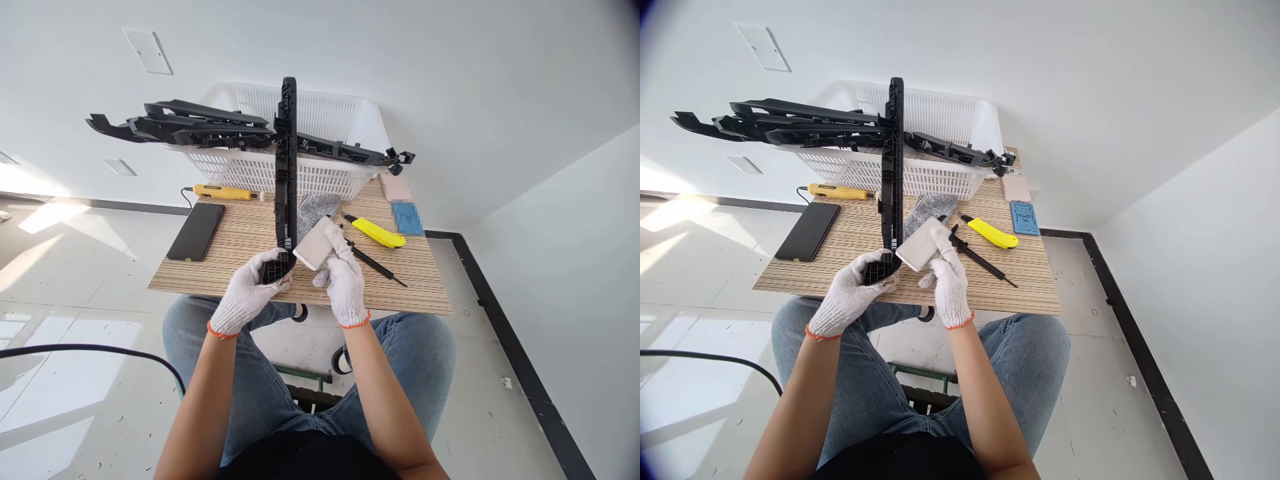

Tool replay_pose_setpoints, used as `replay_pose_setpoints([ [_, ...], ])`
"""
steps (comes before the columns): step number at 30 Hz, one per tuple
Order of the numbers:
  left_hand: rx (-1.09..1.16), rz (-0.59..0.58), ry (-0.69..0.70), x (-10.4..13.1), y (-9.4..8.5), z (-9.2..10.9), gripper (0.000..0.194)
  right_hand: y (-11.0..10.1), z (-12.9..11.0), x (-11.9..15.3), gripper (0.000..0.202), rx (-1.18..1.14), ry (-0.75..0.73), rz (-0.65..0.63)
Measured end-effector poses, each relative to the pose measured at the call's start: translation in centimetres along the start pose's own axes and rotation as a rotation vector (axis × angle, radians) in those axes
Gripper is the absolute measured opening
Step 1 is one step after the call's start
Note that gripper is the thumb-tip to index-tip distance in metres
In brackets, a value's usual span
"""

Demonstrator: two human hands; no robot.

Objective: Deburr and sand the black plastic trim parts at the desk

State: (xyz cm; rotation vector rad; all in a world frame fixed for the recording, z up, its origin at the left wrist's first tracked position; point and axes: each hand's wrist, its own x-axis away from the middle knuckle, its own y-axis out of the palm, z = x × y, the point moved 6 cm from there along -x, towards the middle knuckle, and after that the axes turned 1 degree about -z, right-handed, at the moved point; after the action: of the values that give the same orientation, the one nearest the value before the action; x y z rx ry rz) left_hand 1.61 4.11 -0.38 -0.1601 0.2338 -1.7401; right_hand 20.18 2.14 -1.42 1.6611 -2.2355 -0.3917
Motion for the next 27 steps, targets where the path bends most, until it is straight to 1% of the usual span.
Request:
replay_pose_setpoints([
  [4, 0.0, -0.009, -0.011, 0.1, 0.1, -0.1, 0.051, -0.3, 0.5, -0.3, 0.049, 0.031, 0.027, 0.006],
  [6, -0.014, -0.006, -0.008, 0.1, 0.0, -0.2, 0.051, -0.2, 0.6, -0.4, 0.056, 0.053, 0.032, -0.005],
  [7, -0.026, -0.003, -0.004, 0.1, -0.1, -0.3, 0.051, -0.2, 0.6, -0.4, 0.065, 0.058, 0.027, -0.012],
  [11, -0.05, -0.002, -0.006, 0.0, -0.2, -0.6, 0.05, 0.1, 0.4, -0.4, 0.113, 0.04, 0.037, -0.053],
  [13, -0.04, 0.0, 0.005, 0.0, -0.2, -0.6, 0.05, 0.4, 0.5, -0.3, 0.123, 0.031, 0.074, -0.103],
  [15, -0.047, 0.0, 0.04, -0.1, -0.3, -0.5, 0.048, 0.8, 0.8, -0.3, 0.119, 0.047, 0.124, -0.189],
  [17, -0.068, -0.007, 0.068, -0.2, -0.3, -0.4, 0.047, 1.2, 1.1, -0.3, 0.105, 0.078, 0.159, -0.238],
  [18, -0.076, -0.008, 0.072, -0.3, -0.4, -0.4, 0.048, 1.1, 1.2, -0.4, 0.098, 0.087, 0.158, -0.218],
  [21, -0.084, -0.012, 0.063, -0.4, -0.4, -0.7, 0.052, 0.7, 1.0, -0.4, 0.082, 0.105, 0.115, -0.073],
  [25, -0.135, -0.027, 0.069, -0.3, -0.3, -0.8, 0.055, 1.1, 1.2, -0.2, 0.074, 0.213, 0.156, -0.067],
  [27, -0.133, -0.026, 0.049, -0.2, -0.2, -0.8, 0.054, 0.6, 1.0, -0.3, 0.066, 0.187, 0.133, 0.039],
])
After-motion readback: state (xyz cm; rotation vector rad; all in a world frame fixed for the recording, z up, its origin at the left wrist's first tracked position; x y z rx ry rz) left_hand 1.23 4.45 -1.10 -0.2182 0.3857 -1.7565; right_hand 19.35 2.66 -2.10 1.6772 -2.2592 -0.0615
